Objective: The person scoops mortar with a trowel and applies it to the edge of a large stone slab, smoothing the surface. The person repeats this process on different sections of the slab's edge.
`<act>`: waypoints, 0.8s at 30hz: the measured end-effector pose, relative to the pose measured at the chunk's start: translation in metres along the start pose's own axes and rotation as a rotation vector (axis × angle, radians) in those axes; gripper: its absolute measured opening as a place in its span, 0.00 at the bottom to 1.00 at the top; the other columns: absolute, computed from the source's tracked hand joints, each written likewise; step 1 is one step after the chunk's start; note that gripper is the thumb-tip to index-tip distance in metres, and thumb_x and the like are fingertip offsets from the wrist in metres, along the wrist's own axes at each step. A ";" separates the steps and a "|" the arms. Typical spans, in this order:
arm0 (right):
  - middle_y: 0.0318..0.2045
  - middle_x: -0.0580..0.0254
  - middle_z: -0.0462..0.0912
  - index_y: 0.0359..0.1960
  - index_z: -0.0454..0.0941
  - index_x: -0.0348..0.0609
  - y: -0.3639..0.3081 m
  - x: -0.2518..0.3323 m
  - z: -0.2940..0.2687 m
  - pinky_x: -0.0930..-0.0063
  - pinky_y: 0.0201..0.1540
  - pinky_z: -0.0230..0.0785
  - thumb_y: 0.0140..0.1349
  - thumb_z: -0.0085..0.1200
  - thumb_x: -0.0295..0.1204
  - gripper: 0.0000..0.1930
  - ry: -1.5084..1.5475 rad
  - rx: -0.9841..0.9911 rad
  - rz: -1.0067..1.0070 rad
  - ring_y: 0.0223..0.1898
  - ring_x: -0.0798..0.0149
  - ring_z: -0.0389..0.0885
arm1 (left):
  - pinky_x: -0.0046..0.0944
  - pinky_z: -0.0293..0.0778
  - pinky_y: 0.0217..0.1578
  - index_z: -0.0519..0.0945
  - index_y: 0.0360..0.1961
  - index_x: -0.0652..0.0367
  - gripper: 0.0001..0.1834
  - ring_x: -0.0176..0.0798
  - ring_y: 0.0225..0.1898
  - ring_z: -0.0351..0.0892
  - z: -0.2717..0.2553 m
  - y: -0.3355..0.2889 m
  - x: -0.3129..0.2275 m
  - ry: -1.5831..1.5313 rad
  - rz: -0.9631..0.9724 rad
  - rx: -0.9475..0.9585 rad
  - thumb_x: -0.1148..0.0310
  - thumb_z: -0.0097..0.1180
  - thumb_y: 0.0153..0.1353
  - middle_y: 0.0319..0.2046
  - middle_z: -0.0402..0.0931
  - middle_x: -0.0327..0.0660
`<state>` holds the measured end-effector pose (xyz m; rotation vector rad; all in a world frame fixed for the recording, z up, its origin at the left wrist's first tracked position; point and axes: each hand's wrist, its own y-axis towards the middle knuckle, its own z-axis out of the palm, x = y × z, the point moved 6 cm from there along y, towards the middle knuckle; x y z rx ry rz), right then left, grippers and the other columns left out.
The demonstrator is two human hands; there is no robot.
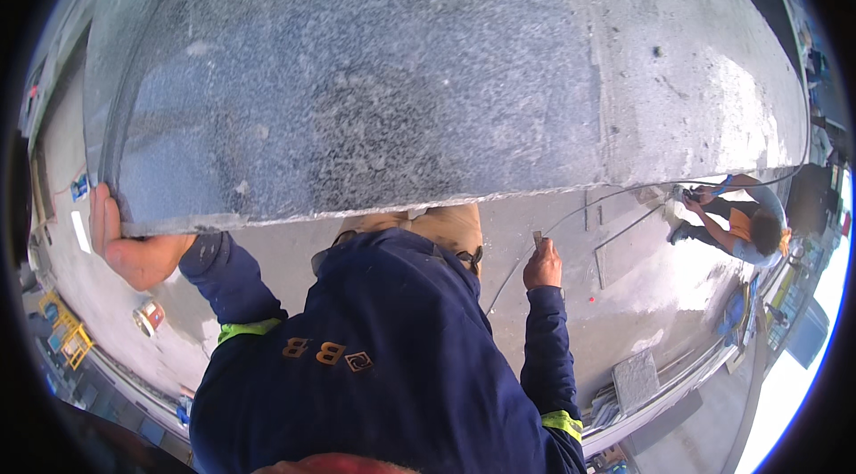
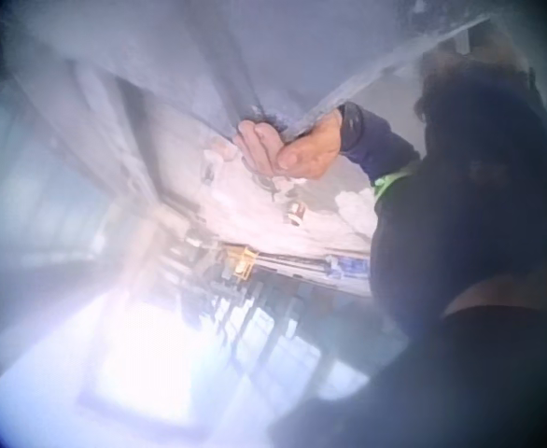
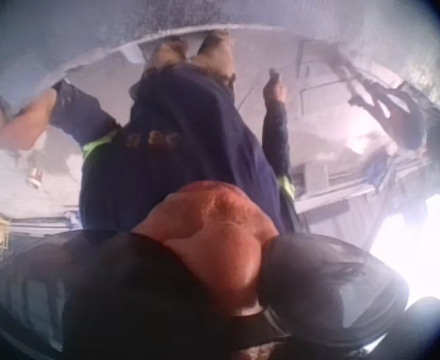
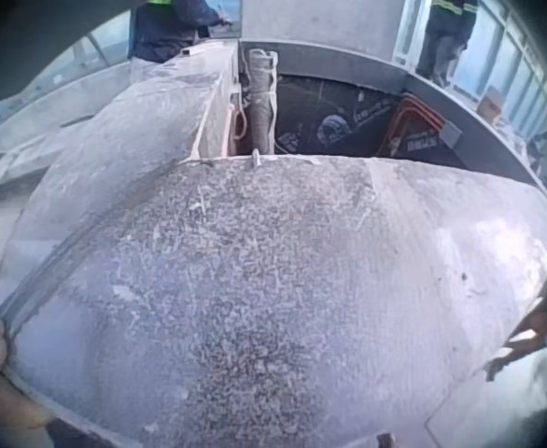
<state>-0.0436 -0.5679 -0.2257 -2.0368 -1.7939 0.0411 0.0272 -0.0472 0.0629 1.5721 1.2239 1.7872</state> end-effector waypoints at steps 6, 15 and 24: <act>0.33 0.42 0.82 0.39 0.68 0.33 0.005 0.103 -0.042 0.58 0.36 0.75 0.56 0.50 0.18 0.10 0.393 0.190 -0.010 0.34 0.42 0.82 | 0.49 0.78 0.43 0.79 0.26 0.67 0.26 0.52 0.35 0.82 -0.010 -0.023 0.027 -0.292 -0.515 -0.077 0.63 0.32 0.72 0.28 0.82 0.52; 0.36 0.46 0.81 0.41 0.74 0.34 -0.039 0.342 -0.209 0.66 0.39 0.75 0.59 0.53 0.18 0.09 0.336 -0.267 -0.708 0.35 0.48 0.83 | 0.42 0.74 0.44 0.82 0.24 0.68 0.27 0.49 0.36 0.82 -0.008 -0.020 0.026 -0.353 -0.696 -0.123 0.63 0.36 0.70 0.27 0.83 0.49; 0.37 0.49 0.82 0.48 0.73 0.30 -0.052 0.382 -0.234 0.73 0.37 0.75 0.56 0.51 0.15 0.16 0.357 -0.399 -0.809 0.34 0.57 0.83 | 0.41 0.74 0.44 0.82 0.24 0.66 0.25 0.47 0.34 0.82 -0.008 -0.019 0.026 -0.381 -0.585 -0.137 0.65 0.36 0.70 0.27 0.84 0.46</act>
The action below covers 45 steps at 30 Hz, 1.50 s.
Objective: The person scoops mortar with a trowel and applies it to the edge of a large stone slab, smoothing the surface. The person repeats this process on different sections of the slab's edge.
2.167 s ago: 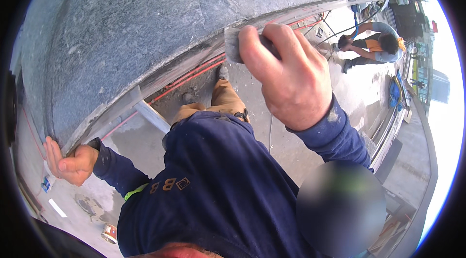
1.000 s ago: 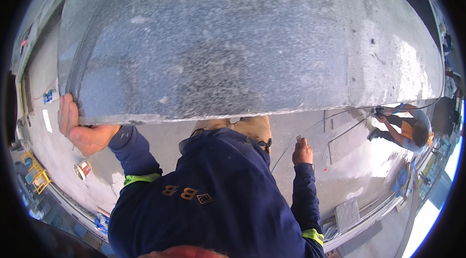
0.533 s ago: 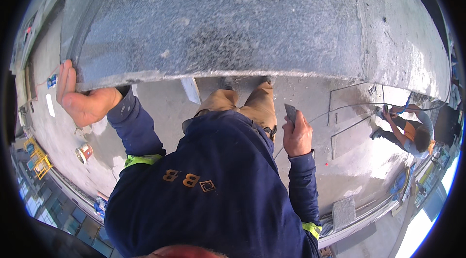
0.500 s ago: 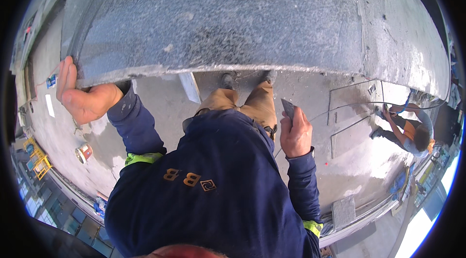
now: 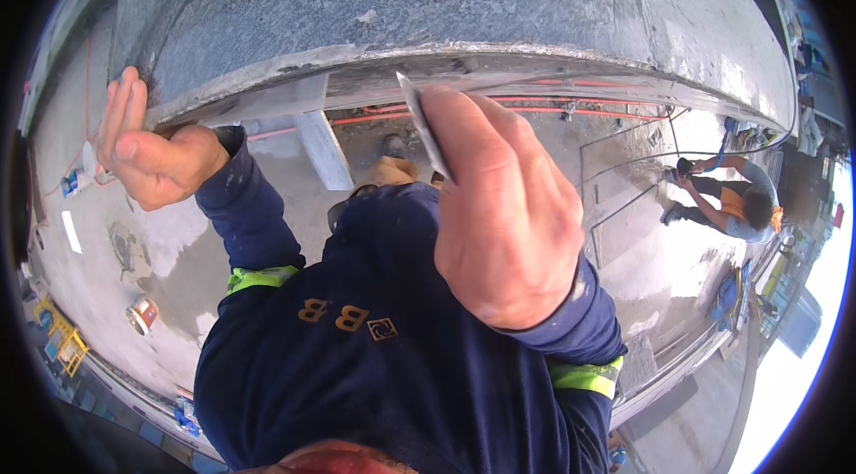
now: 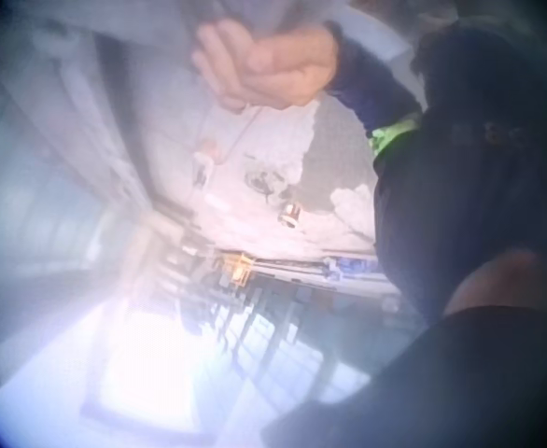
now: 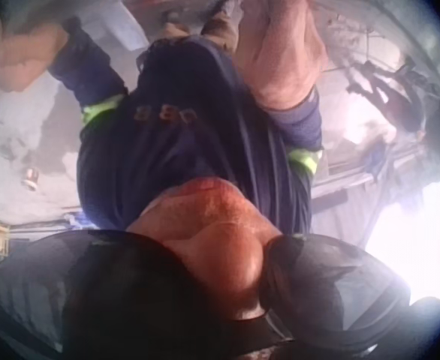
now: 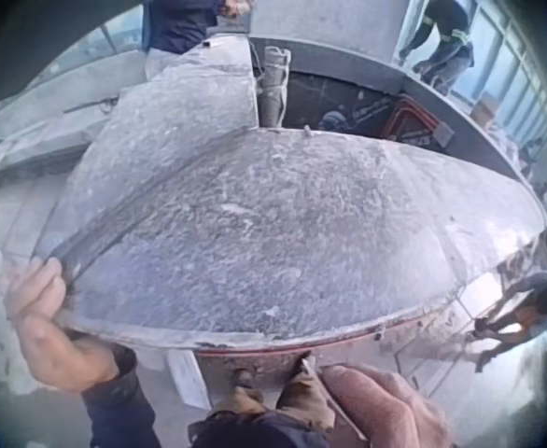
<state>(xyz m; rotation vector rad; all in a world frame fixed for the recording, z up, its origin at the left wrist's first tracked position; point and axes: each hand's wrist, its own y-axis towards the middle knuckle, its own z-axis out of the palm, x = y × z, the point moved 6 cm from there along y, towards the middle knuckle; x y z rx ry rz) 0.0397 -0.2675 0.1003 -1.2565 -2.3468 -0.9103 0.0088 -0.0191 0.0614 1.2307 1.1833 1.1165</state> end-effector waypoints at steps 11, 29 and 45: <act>0.39 0.47 0.80 0.50 0.73 0.34 0.009 0.021 0.018 0.66 0.41 0.75 0.52 0.51 0.13 0.21 -0.315 -0.046 -0.154 0.39 0.49 0.82 | 0.39 0.73 0.44 0.82 0.24 0.64 0.25 0.46 0.32 0.83 0.000 0.002 0.000 -0.010 0.079 0.017 0.67 0.34 0.70 0.27 0.84 0.45; 0.33 0.52 0.82 0.48 0.67 0.32 -0.025 -0.045 0.019 0.72 0.34 0.76 0.71 0.41 0.25 0.09 0.734 -0.043 0.534 0.28 0.64 0.83 | 0.41 0.74 0.41 0.83 0.23 0.65 0.27 0.47 0.32 0.82 -0.002 0.001 0.002 0.018 0.062 -0.024 0.64 0.34 0.71 0.25 0.84 0.46; 0.33 0.51 0.81 0.50 0.67 0.30 -0.009 -0.023 0.021 0.76 0.26 0.74 0.71 0.39 0.25 0.11 0.926 -0.044 0.514 0.24 0.66 0.79 | 0.30 0.68 0.23 0.74 0.32 0.66 0.15 0.29 0.22 0.71 0.033 -0.032 -0.127 -1.570 -1.559 0.622 0.63 0.53 0.68 0.26 0.77 0.45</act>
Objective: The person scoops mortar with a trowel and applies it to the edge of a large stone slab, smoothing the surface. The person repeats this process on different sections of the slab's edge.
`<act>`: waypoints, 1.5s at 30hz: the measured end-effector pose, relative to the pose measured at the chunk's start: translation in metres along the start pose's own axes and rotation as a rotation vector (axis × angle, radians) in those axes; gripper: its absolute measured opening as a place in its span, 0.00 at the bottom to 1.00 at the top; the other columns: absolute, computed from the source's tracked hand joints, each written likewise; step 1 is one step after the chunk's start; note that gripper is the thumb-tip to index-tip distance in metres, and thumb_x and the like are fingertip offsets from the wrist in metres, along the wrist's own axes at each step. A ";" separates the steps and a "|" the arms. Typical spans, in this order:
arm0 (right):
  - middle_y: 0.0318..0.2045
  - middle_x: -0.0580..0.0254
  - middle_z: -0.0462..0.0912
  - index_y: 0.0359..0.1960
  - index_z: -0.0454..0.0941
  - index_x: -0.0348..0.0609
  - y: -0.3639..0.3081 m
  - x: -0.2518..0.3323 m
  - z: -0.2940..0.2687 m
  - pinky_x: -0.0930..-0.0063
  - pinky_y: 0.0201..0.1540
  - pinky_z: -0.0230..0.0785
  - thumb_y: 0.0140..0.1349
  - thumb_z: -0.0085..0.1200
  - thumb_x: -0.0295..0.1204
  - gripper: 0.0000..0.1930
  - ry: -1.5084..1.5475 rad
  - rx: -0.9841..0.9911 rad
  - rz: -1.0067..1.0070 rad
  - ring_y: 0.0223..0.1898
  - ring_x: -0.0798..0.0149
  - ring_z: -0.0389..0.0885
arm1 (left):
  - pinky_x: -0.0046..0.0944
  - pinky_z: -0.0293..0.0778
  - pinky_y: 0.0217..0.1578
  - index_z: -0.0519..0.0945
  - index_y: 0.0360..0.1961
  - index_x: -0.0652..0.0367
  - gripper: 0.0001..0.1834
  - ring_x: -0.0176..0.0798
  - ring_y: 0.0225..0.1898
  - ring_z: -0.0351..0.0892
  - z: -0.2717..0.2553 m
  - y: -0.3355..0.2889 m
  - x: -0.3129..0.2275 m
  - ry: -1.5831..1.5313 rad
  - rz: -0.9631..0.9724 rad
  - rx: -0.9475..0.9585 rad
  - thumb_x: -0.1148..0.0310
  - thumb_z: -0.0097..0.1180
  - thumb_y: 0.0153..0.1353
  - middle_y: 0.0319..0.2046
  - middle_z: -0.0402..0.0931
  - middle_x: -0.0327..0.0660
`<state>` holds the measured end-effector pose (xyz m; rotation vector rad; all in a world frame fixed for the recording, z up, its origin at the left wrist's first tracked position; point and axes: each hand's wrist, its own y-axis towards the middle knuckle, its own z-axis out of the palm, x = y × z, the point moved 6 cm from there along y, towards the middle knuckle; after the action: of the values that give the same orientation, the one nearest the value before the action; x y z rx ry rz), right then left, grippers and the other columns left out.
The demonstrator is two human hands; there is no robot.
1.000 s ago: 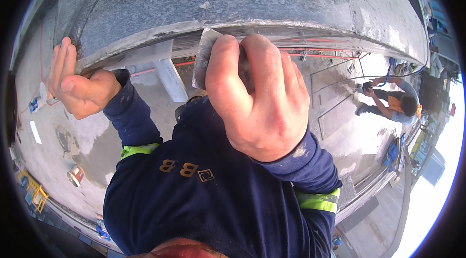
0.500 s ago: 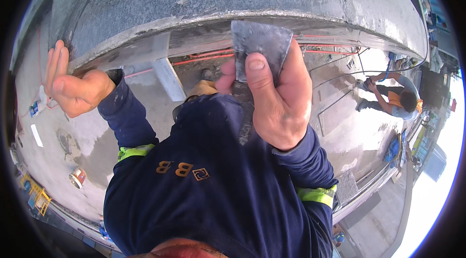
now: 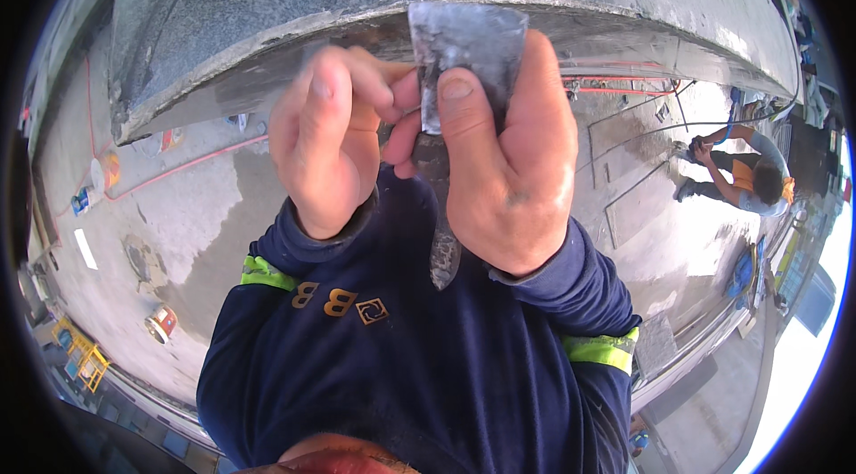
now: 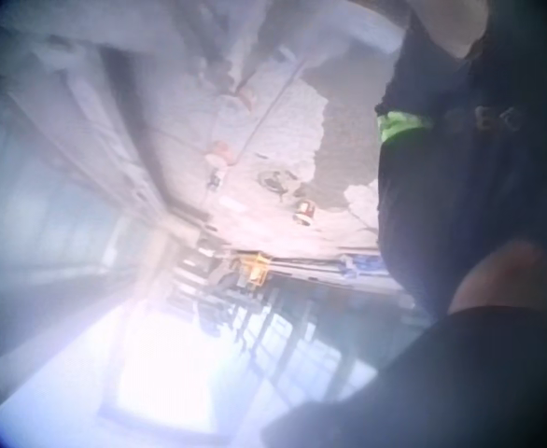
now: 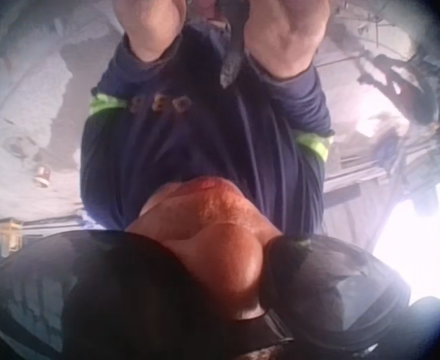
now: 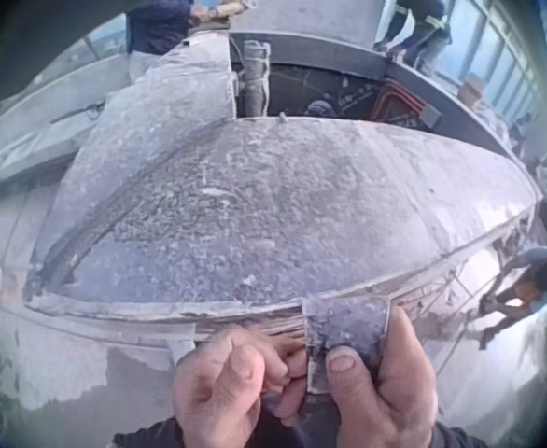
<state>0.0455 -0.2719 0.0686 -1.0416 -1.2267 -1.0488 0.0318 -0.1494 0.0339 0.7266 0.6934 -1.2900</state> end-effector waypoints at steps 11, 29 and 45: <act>0.25 0.59 0.79 0.40 0.68 0.32 -0.002 0.001 -0.005 0.79 0.25 0.69 0.68 0.43 0.21 0.04 -0.230 -0.084 -0.161 0.23 0.71 0.77 | 0.28 0.64 0.21 0.77 0.36 0.65 0.16 0.23 0.20 0.67 0.009 0.006 0.008 0.244 -0.328 0.200 0.61 0.51 0.70 0.20 0.72 0.32; 0.24 0.61 0.76 0.39 0.68 0.32 -0.007 -0.005 0.007 0.77 0.25 0.67 0.66 0.46 0.21 0.04 -0.123 -0.209 -0.168 0.23 0.72 0.73 | 0.29 0.60 0.24 0.77 0.26 0.64 0.21 0.22 0.24 0.59 0.015 0.025 0.005 0.309 -0.255 0.167 0.58 0.47 0.72 0.19 0.67 0.27; 0.26 0.55 0.77 0.42 0.68 0.30 -0.008 -0.006 0.011 0.70 0.26 0.68 0.63 0.50 0.19 0.08 -0.252 -0.240 -0.350 0.24 0.63 0.76 | 0.27 0.59 0.23 0.78 0.25 0.65 0.20 0.21 0.24 0.61 0.010 0.019 0.001 0.249 -0.267 0.016 0.61 0.50 0.71 0.19 0.69 0.27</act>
<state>0.0348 -0.2621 0.0631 -1.1960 -1.5539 -1.3917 0.0517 -0.1557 0.0409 0.8366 1.0099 -1.4622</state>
